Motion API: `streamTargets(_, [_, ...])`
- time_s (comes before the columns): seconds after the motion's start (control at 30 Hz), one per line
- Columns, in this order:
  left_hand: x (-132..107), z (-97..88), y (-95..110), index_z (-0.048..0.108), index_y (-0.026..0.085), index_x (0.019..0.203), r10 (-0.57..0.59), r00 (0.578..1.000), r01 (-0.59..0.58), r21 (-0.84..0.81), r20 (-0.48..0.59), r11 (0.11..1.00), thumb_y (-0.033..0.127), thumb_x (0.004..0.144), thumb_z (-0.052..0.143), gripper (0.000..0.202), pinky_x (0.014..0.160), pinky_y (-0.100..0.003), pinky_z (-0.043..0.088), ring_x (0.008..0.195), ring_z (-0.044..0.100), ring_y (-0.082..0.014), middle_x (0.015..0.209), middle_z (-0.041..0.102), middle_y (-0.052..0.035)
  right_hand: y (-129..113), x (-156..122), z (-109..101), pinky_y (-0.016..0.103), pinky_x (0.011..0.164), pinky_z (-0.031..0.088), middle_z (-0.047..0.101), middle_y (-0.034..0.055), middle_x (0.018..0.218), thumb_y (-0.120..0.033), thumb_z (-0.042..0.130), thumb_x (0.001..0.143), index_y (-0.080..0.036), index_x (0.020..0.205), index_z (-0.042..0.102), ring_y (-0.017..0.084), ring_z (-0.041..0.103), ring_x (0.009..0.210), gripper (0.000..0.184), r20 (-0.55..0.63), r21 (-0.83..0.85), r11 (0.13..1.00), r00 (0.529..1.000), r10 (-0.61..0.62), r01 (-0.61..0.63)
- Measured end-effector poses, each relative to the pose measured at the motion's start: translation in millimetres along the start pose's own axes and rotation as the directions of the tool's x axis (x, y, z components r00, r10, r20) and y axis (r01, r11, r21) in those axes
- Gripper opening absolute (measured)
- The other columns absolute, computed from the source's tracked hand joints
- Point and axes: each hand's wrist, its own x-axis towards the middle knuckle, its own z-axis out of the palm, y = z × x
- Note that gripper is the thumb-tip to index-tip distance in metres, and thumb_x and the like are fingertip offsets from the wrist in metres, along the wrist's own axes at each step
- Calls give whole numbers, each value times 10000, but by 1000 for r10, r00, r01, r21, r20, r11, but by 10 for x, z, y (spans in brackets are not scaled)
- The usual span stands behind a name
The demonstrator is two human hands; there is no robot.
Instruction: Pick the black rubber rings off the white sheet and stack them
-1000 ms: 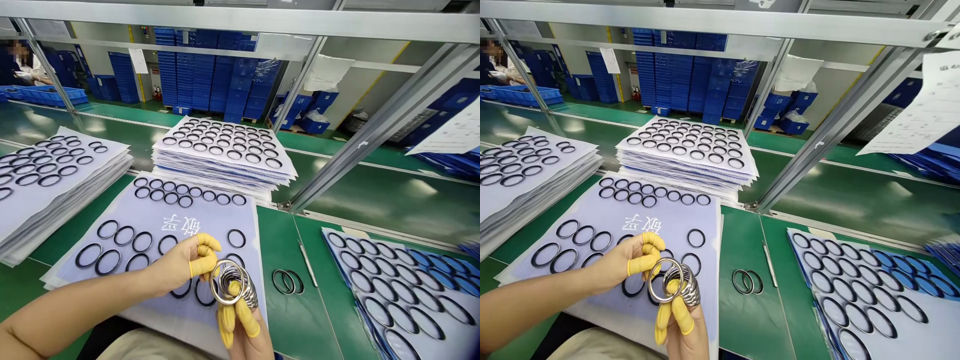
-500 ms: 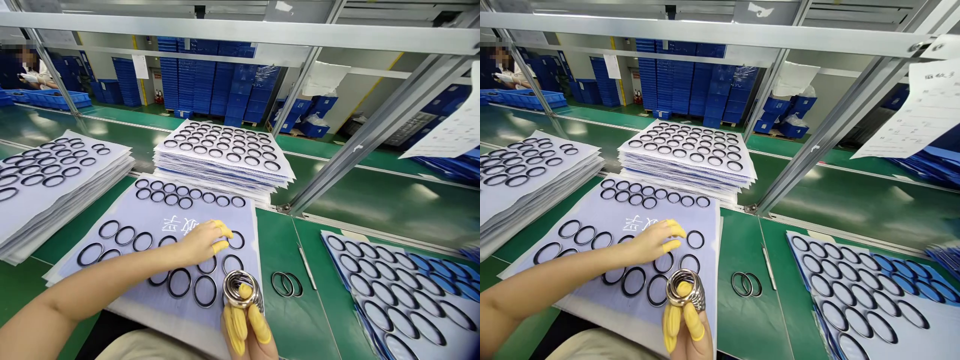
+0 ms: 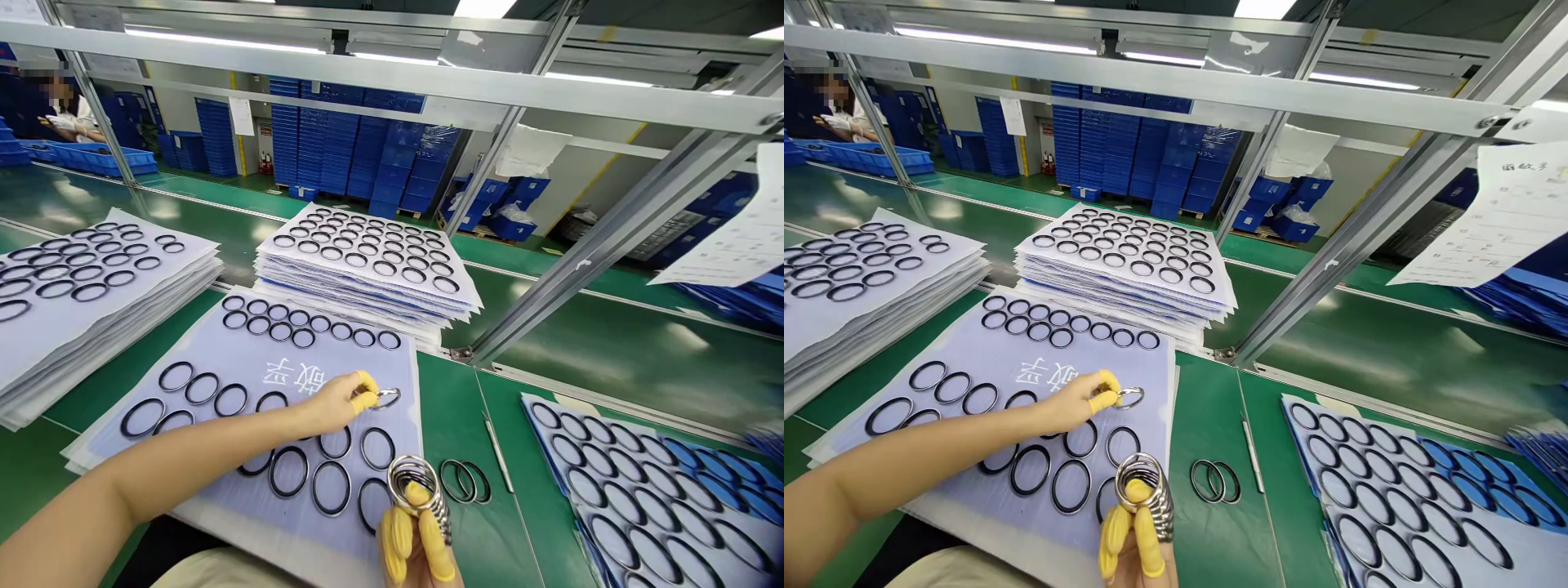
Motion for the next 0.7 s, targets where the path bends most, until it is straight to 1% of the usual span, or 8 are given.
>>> streamTargets(0.07, [-208, -67, 146, 484, 159, 924, -51, 999, 48, -128, -19, 991, 245, 930, 374, 140, 687, -302, 483, 748, 598, -156, 843, 644, -75, 3, 33, 19, 170, 399, 360, 583, -46, 519, -421, 719, 782, -261, 865, 655, 66, 478, 394, 192, -24, -21, 1000, 1000, -16, 16])
streamTargets(0.13, [-411, -132, 276, 472, 161, 922, -125, 992, 108, -332, -30, 937, 328, 922, 433, 171, 634, -264, 457, 663, 582, -127, 767, 634, -47, 26, 59, 63, 158, 393, 358, 593, -46, 519, -414, 720, 786, -253, 890, 656, 62, 490, 393, 202, -35, -37, 999, 999, -18, 16])
streamTargets(0.23, [-643, -197, 408, 503, 160, 911, -263, 964, 209, -704, 32, 678, 415, 792, 661, 323, 607, -240, 403, 616, 558, -109, 664, 607, 0, 88, 69, 152, 141, 380, 367, 624, -30, 522, -411, 723, 785, -226, 858, 672, 63, 519, 392, 205, -18, -47, 999, 1000, 5, -6])
streamTargets(0.27, [-695, -207, 434, 515, 159, 910, -285, 956, 230, -765, 64, 602, 414, 754, 707, 356, 601, -237, 389, 613, 558, -108, 647, 606, 7, 109, 61, 182, 138, 377, 375, 637, -21, 521, -407, 729, 781, -217, 827, 679, 64, 525, 391, 202, -9, -50, 999, 1000, 13, -13])
streamTargets(0.33, [-762, -214, 465, 524, 158, 908, -293, 950, 258, -799, 107, 543, 401, 731, 737, 368, 584, -233, 370, 599, 556, -105, 633, 615, 10, 145, 29, 239, 136, 369, 385, 654, -3, 506, -402, 733, 778, -207, 807, 697, 68, 527, 379, 200, 15, -57, 998, 999, 30, -29])
streamTargets(0.43, [-802, -210, 483, 518, 157, 902, -284, 948, 281, -803, 146, 525, 404, 715, 751, 389, 564, -230, 352, 554, 533, -91, 635, 626, 10, 177, -46, 314, 135, 373, 400, 647, 3, 461, -395, 743, 771, -213, 885, 726, 69, 525, 367, 215, 42, -55, 996, 997, 71, -68])
streamTargets(0.5, [-811, -204, 484, 518, 153, 902, -275, 950, 283, -790, 151, 544, 432, 702, 754, 417, 552, -228, 341, 535, 511, -84, 634, 620, 12, 190, -95, 351, 135, 385, 407, 632, -7, 444, -395, 756, 759, -219, 912, 730, 66, 523, 372, 235, 50, -37, 995, 994, 93, -92])
streamTargets(0.7, [-875, -130, 401, 522, 154, 928, -279, 954, 283, -661, 114, 695, 428, 761, 683, 360, 590, -238, 367, 573, 464, -86, 656, 545, 36, 230, -173, 368, 156, 410, 429, 635, -35, 503, -364, 819, 689, -249, 905, 725, 76, 545, 420, 263, 36, -42, 990, 990, 136, -135])
